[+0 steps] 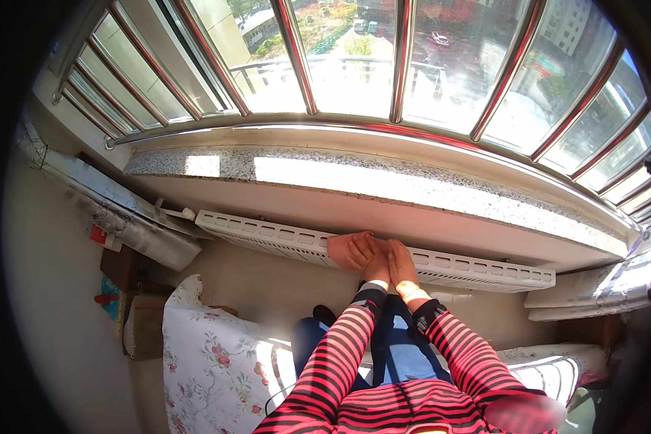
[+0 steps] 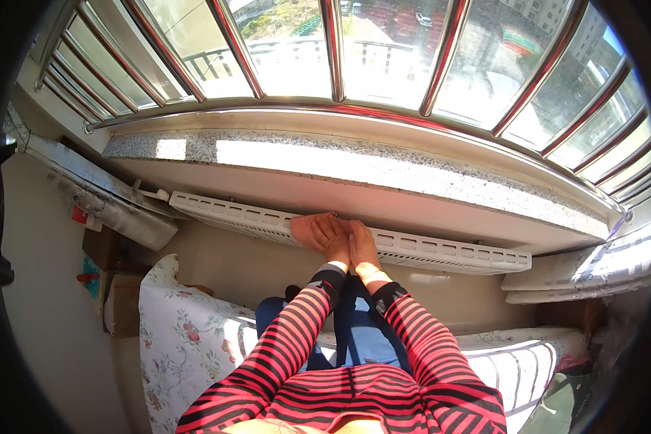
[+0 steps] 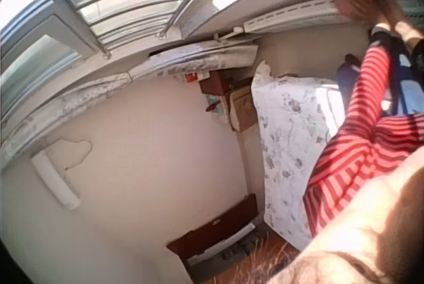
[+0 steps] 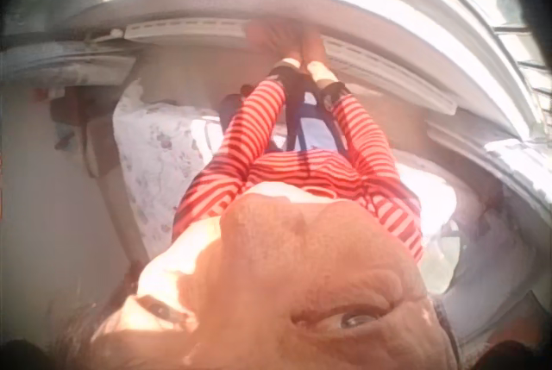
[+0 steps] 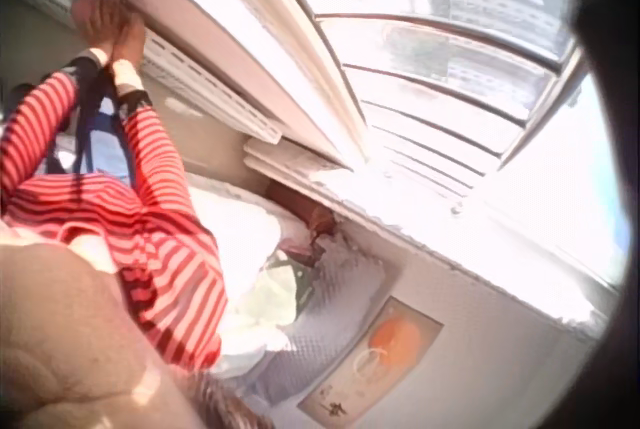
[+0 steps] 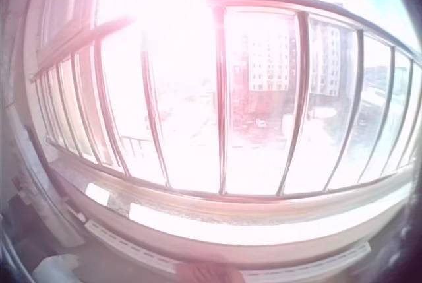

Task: The person wipes a metal railing, a white radiator, and a windowsill using a cloth. They move along the railing and radiator, wiping each section methodically before finishing on the windowsill.

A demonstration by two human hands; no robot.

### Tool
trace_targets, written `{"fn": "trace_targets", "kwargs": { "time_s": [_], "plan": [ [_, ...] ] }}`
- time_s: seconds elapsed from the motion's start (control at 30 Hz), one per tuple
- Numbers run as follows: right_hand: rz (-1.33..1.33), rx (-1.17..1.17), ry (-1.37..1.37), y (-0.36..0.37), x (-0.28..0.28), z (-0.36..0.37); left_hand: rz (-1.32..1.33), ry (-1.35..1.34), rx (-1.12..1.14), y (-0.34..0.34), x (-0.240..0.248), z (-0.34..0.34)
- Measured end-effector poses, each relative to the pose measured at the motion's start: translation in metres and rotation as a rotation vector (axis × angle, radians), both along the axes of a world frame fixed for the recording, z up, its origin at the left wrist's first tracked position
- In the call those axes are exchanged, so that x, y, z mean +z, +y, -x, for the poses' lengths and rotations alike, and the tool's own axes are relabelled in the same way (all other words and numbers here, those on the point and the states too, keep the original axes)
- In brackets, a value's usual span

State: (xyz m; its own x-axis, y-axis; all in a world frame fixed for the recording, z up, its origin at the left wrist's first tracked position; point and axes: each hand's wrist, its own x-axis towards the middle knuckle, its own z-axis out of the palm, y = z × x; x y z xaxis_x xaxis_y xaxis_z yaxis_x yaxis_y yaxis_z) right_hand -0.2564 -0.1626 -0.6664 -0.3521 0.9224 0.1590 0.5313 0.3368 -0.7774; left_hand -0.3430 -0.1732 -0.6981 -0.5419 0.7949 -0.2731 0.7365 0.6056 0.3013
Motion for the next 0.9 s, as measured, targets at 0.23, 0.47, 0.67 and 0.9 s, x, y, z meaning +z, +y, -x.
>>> {"fn": "trace_targets", "kwargs": {
  "time_s": [0.23,0.47,0.67,0.9],
  "plan": [
    [-0.225,0.019,0.062,0.006,0.033,-0.03,-0.041,-0.271,-0.178,0.029,-0.087,-0.025],
    [-0.265,0.119,-0.325,0.001,0.013,0.03,-0.422,-0.113,-0.146,-0.044,0.006,0.114],
    [-0.354,0.144,-0.46,0.005,0.0,0.027,0.164,0.092,-0.289,-0.026,0.06,0.134],
    [-0.363,0.176,-0.443,0.015,-0.001,-0.05,0.416,0.175,-0.26,-0.009,0.058,0.123]
  ]
}}
